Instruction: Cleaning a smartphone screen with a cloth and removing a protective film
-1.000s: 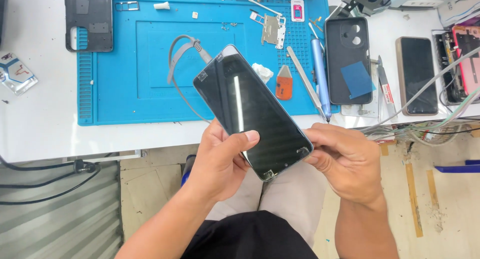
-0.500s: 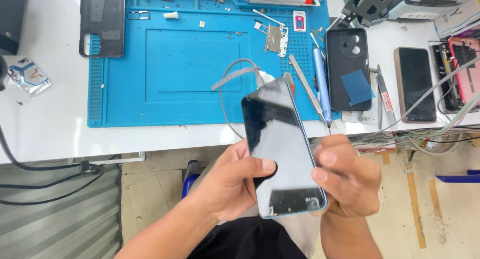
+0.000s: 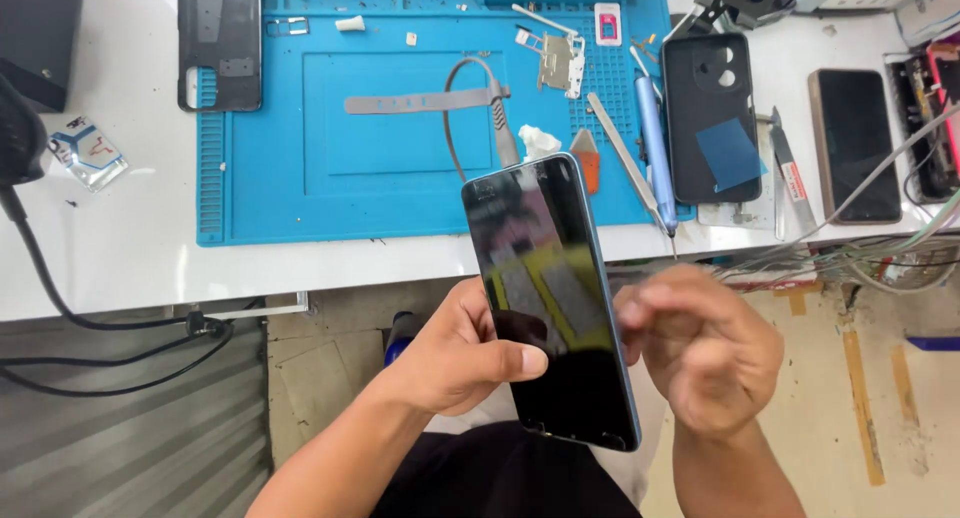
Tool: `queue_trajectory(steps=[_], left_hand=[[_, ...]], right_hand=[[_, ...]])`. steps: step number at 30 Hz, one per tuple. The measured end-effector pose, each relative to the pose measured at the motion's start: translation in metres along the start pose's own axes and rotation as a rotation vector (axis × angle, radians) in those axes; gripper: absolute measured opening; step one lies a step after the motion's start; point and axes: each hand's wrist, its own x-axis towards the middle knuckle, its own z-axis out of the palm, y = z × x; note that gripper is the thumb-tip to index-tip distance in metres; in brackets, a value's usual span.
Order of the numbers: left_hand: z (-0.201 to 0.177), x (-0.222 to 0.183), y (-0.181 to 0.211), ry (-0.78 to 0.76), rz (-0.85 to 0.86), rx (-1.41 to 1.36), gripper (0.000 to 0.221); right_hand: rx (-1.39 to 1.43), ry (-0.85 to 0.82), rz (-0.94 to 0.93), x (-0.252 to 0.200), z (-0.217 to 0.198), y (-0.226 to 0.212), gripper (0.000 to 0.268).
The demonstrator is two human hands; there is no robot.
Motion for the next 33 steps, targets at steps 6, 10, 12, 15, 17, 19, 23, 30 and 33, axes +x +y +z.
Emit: queue_trajectory(steps=[6,10,12,15,17,19,23,30,33], left_hand=[[0.004,0.002,-0.008,-0.029,0.016,0.176,0.016],[0.002,0.003,-0.018,-0.014,0.007,0.104,0.01],[0.0,0.003,-0.024,-0.017,-0.005,0.047,0.014],[-0.001,0.004,-0.027,-0.014,-0.028,0.015,0.013],[0.0,0.005,-0.026,-0.006,-0.031,0.034,0.009],[0.001,0.005,-0.024,0.005,-0.054,0.074,0.013],[-0.004,0.004,-0.03,-0.006,-0.035,0.024,0.014],[-0.006,0.002,-0.033,0.008,-0.04,0.022,0.022],[-0.007,0.002,-0.034,0.015,-0.038,0.026,0.027]], right_hand=[[-0.096,0.019,0.336,0.003,0.013,-0.038,0.048],[-0.377,0.003,0.345,0.011,0.025,-0.051,0.047],[-0.425,-0.002,0.339,0.014,0.029,-0.054,0.045],[-0.504,-0.007,0.341,0.014,0.032,-0.057,0.045],[-0.537,-0.017,0.348,0.015,0.032,-0.058,0.045],[-0.593,-0.03,0.352,0.016,0.033,-0.059,0.043],[-0.656,-0.05,0.349,0.018,0.034,-0.057,0.039],[-0.691,-0.013,0.357,0.014,0.034,-0.052,0.035],[-0.697,-0.012,0.357,0.012,0.031,-0.048,0.036]])
